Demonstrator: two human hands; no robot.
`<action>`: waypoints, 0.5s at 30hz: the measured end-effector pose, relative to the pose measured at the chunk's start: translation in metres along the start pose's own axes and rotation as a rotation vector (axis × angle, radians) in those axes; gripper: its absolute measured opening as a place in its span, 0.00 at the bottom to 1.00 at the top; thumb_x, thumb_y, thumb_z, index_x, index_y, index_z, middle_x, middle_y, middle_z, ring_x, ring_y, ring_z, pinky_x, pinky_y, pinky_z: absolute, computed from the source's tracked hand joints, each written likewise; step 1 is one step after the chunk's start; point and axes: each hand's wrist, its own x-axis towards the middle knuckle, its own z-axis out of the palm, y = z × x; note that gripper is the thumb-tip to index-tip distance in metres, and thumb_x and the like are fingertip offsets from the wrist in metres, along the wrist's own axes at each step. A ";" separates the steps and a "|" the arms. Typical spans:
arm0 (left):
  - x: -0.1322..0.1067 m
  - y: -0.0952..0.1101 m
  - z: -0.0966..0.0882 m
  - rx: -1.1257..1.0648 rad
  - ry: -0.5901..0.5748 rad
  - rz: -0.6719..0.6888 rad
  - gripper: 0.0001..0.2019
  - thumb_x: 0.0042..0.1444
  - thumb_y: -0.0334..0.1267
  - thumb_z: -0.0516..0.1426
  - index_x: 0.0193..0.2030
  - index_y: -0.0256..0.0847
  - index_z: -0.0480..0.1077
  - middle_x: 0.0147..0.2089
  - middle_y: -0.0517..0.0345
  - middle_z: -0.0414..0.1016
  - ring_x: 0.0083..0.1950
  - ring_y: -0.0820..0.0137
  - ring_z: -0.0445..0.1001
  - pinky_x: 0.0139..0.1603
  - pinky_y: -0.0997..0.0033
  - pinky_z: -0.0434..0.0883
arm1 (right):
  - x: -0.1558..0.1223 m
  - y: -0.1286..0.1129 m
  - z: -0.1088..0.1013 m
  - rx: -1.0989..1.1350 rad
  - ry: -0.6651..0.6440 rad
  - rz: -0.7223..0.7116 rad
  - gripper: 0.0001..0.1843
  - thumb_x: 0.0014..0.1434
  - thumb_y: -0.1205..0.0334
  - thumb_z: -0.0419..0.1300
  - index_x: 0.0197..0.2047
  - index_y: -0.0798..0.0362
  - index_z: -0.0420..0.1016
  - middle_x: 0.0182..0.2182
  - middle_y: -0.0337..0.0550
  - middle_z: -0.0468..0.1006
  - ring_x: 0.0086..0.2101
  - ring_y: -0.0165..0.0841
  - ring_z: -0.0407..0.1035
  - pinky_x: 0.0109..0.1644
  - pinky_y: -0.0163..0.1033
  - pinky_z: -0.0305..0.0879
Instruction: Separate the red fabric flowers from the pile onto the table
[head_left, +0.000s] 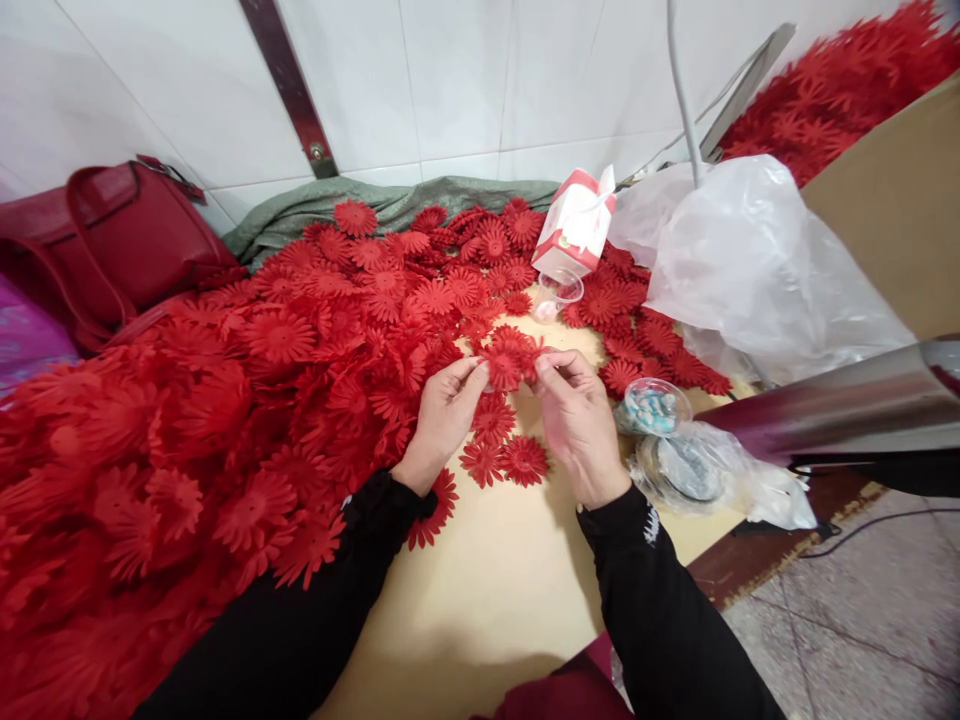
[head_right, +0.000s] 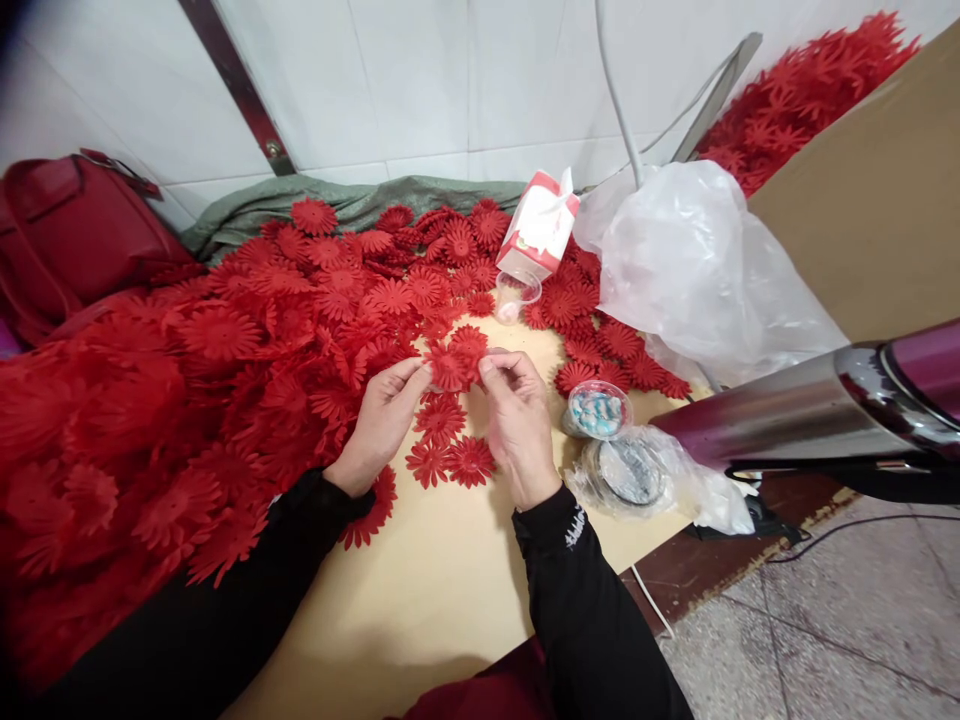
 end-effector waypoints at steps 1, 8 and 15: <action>0.000 -0.001 -0.001 -0.012 0.051 0.010 0.15 0.61 0.48 0.62 0.29 0.40 0.72 0.30 0.61 0.75 0.33 0.73 0.72 0.40 0.74 0.71 | 0.001 -0.001 -0.002 0.025 0.022 0.001 0.16 0.53 0.50 0.72 0.34 0.48 0.71 0.36 0.38 0.76 0.36 0.32 0.71 0.48 0.43 0.73; 0.006 -0.012 -0.002 -0.175 0.225 0.011 0.13 0.58 0.47 0.63 0.32 0.42 0.68 0.33 0.63 0.70 0.36 0.72 0.74 0.45 0.72 0.75 | 0.001 -0.001 -0.002 0.213 0.044 0.116 0.16 0.54 0.52 0.73 0.38 0.46 0.71 0.34 0.34 0.78 0.37 0.32 0.77 0.50 0.43 0.74; 0.007 -0.017 -0.003 -0.170 0.259 -0.009 0.14 0.57 0.50 0.63 0.34 0.42 0.69 0.36 0.61 0.72 0.38 0.72 0.74 0.49 0.71 0.76 | 0.003 -0.001 -0.003 0.171 -0.001 0.180 0.23 0.64 0.34 0.58 0.35 0.47 0.68 0.38 0.45 0.85 0.48 0.42 0.81 0.52 0.50 0.77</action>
